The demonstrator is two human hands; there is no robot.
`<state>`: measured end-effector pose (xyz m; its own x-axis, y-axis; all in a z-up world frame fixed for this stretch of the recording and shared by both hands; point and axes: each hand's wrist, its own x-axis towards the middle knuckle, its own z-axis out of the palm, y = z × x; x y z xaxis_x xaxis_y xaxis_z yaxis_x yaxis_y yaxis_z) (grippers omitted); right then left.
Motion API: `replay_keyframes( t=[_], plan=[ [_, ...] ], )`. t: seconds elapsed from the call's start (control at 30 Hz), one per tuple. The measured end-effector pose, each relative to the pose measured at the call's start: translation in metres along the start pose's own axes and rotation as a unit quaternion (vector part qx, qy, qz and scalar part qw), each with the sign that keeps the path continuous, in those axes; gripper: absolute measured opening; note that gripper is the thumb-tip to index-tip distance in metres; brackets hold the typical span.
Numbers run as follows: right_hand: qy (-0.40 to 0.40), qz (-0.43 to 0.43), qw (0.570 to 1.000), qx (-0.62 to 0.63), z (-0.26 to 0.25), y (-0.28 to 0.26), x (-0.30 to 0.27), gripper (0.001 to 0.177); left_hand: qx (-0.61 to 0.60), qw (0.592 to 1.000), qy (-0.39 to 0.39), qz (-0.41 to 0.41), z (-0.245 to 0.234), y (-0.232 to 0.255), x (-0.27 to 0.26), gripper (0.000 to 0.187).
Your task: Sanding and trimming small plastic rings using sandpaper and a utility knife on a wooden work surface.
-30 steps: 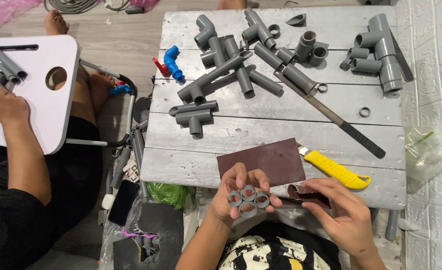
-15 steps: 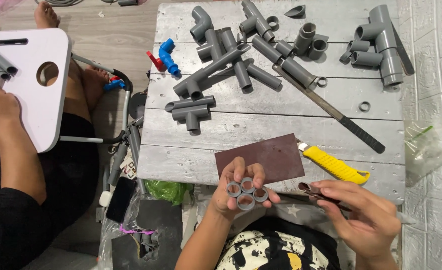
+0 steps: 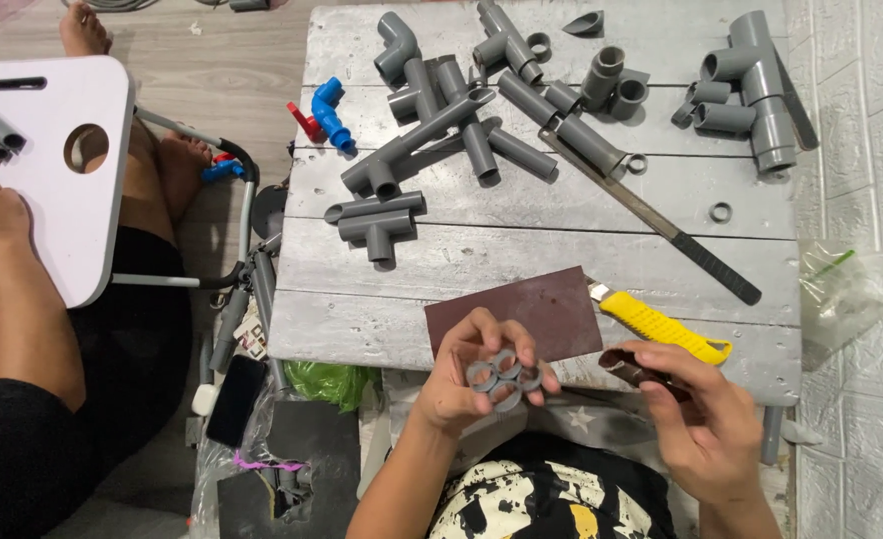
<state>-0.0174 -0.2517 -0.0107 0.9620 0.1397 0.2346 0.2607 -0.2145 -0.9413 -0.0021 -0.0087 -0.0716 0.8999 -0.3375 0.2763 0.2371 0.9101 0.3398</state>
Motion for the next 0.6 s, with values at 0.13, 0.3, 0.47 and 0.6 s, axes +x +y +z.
replay_keyframes(
  t=[0.13,0.3,0.47,0.6],
  plan=[
    [-0.027,0.026,0.999,0.017,0.004,-0.019,0.021,0.027,0.385,0.911,0.147,0.007,0.054,0.022,0.013,0.056],
    [0.003,-0.034,0.991,-0.132,0.011,-0.012,0.026,0.03,0.75,0.631,0.181,0.079,0.083,0.033,0.023,0.046],
    [-0.025,-0.095,0.979,-0.177,0.021,-0.011,0.031,0.038,0.78,0.596,0.183,0.048,0.077,0.032,0.024,0.046],
    [-0.017,-0.088,0.974,-0.21,0.02,0.009,0.025,0.047,0.796,0.573,0.189,0.042,0.069,0.027,0.023,0.046]
  ],
)
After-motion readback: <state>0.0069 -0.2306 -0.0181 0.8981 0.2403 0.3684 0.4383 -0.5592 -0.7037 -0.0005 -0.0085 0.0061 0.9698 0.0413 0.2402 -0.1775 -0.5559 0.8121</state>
